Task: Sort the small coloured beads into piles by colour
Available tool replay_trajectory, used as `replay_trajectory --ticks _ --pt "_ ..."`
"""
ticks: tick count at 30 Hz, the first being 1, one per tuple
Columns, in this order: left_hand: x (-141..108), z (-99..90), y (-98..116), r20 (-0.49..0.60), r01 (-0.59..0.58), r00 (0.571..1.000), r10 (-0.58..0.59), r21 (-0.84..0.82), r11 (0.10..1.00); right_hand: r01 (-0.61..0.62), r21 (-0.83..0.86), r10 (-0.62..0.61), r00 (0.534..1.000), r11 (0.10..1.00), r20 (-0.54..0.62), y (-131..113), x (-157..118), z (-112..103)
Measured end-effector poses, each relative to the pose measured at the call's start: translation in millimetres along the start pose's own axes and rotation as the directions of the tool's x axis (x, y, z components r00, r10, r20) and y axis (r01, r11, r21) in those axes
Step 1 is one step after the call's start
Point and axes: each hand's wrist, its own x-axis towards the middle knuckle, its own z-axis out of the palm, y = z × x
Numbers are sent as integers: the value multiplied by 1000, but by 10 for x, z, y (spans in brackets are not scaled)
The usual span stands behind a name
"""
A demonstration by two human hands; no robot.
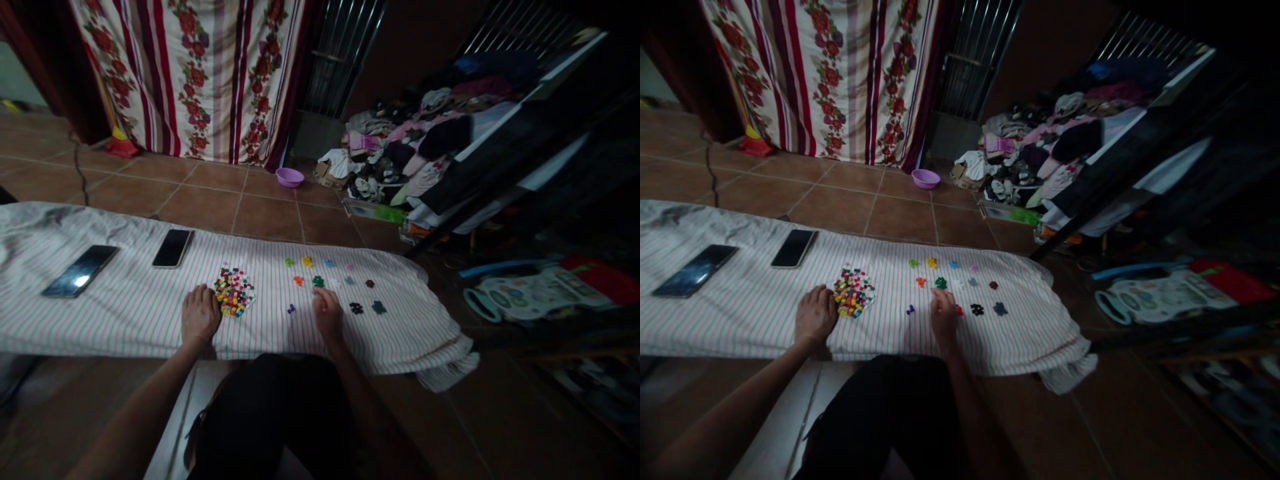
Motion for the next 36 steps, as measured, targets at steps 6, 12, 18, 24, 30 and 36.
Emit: replay_trajectory --ticks 6,12,18,24,30,36 --pt "-6 -14 4 -28 -17 999 17 10 1000 42 110 -76 940 993 334 -502 -115 626" --pt "-12 -11 1 -6 -18 1000 18 -11 1000 48 -22 -32 883 999 469 -779 -65 995" --pt "-7 11 0 -9 -13 1000 13 -15 1000 63 -210 70 818 976 572 -1018 122 1178" --pt "-1 12 8 -26 1 1000 -1 -12 1000 57 -301 147 778 952 611 -1124 210 1270" --pt "3 -19 11 5 -7 1000 8 -38 999 33 -272 141 791 962 595 -1113 205 1332" --pt "5 -53 14 -1 -34 999 34 -4 999 5 -168 88 836 986 541 -1096 190 1329"
